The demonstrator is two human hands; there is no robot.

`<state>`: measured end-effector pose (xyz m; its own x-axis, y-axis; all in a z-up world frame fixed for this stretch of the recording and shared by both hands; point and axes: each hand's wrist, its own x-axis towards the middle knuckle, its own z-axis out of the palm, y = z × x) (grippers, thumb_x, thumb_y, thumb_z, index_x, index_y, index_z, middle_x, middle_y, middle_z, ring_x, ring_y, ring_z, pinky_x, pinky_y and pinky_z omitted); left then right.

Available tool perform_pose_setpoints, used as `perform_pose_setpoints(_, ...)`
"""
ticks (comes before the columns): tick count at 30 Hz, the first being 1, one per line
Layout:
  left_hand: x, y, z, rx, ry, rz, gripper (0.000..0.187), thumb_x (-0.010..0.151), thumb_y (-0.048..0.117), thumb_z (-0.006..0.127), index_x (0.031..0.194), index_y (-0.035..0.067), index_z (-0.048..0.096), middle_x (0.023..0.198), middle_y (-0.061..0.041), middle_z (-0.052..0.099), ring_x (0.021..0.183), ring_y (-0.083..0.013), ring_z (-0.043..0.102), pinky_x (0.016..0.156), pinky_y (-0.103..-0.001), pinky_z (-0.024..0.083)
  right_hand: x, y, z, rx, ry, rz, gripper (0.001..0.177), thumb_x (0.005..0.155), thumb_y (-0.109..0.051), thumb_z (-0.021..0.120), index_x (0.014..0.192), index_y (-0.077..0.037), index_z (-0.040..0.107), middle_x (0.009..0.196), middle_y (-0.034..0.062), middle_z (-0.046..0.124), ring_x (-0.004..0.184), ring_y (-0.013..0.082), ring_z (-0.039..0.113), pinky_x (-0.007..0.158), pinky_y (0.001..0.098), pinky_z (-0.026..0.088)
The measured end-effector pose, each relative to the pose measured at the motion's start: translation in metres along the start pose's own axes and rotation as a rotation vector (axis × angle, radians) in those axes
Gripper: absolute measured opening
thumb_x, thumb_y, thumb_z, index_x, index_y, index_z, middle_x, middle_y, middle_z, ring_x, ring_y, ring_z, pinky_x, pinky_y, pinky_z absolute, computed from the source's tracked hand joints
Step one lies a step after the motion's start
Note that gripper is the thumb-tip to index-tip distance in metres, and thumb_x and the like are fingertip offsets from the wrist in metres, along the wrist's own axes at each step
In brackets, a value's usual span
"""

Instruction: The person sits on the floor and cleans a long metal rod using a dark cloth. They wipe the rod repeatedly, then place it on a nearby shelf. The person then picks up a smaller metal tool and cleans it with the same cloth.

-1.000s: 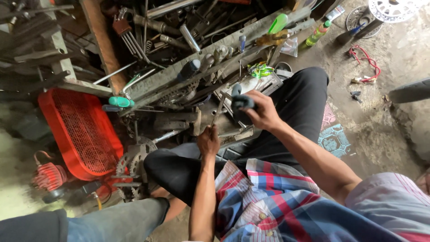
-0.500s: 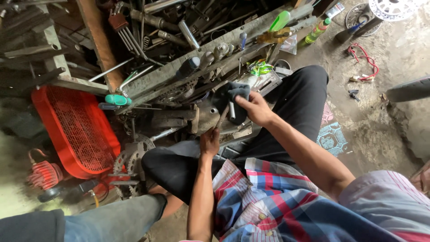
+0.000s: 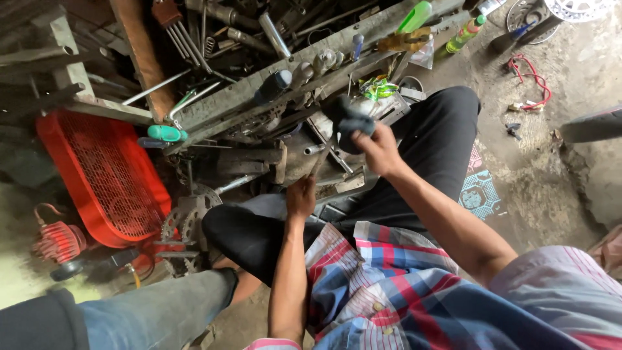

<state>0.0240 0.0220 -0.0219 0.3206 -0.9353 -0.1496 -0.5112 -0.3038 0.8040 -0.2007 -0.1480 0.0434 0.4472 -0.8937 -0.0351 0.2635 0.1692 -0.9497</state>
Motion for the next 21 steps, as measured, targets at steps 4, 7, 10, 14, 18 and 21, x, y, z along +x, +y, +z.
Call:
perform_pose_setpoints(4,0.0,-0.001,0.002,0.099,-0.012,0.028,0.053,0.105,0.048,0.044,0.099,0.003,0.071,0.076,-0.022,0.068,0.073,-0.0421,0.066,0.062,-0.049,0.047,-0.001,-0.061,0.023,-0.197,-0.223,-0.307,0.037,0.107,-0.031,0.061,0.126,0.0,0.065,0.106,0.0068,0.067,0.096,0.0166,0.062,0.085,0.0318,0.051)
perform_pose_setpoints(7,-0.004,-0.017,0.003,0.117,-0.069,-0.008,0.061,0.106,0.053,0.041,0.085,0.002,0.065,0.073,-0.022,0.065,0.075,-0.0437,0.065,0.066,-0.051,0.045,0.004,-0.054,0.022,-0.278,-0.304,-0.501,0.043,0.111,-0.038,0.057,0.129,0.001,0.059,0.115,0.0112,0.068,0.105,0.0227,0.066,0.093,0.0365,0.052)
perform_pose_setpoints(10,-0.002,-0.017,0.004,0.046,-0.075,0.061,0.062,0.104,0.056,0.04,0.084,0.005,0.069,0.074,-0.022,0.066,0.076,-0.0436,0.066,0.065,-0.052,0.046,0.016,-0.024,0.006,-0.295,-0.304,-0.28,0.04,0.109,-0.038,0.054,0.118,-0.001,0.064,0.098,0.009,0.069,0.089,0.0215,0.065,0.081,0.0368,0.052)
perform_pose_setpoints(14,-0.004,-0.035,-0.001,-0.005,-0.132,0.082,0.066,0.104,0.059,0.037,0.075,0.003,0.055,0.068,-0.021,0.055,0.068,-0.042,0.054,0.063,-0.051,0.039,0.024,-0.025,0.003,-0.42,-0.295,-0.165,0.036,0.104,-0.037,0.054,0.105,-0.003,0.068,0.085,0.0103,0.067,0.077,0.0196,0.063,0.073,0.0368,0.052)
perform_pose_setpoints(18,0.004,-0.045,-0.003,-0.037,-0.166,0.062,0.071,0.105,0.063,0.031,0.068,0.005,0.049,0.061,-0.011,0.05,0.061,-0.0269,0.05,0.061,-0.043,0.034,0.02,-0.05,0.012,-0.45,-0.288,-0.365,0.038,0.107,-0.033,0.054,0.116,0.002,0.065,0.098,0.0129,0.068,0.087,0.0201,0.063,0.079,0.0368,0.051)
perform_pose_setpoints(21,-0.005,-0.041,-0.009,-0.156,-0.167,-0.01,0.069,0.102,0.063,0.036,0.068,0.005,0.048,0.059,-0.008,0.049,0.057,-0.0234,0.05,0.058,-0.04,0.036,0.02,-0.025,0.002,-0.078,-0.161,-0.196,0.038,0.108,-0.03,0.052,0.123,0.002,0.065,0.101,0.0082,0.069,0.089,0.0163,0.063,0.081,0.0342,0.051)
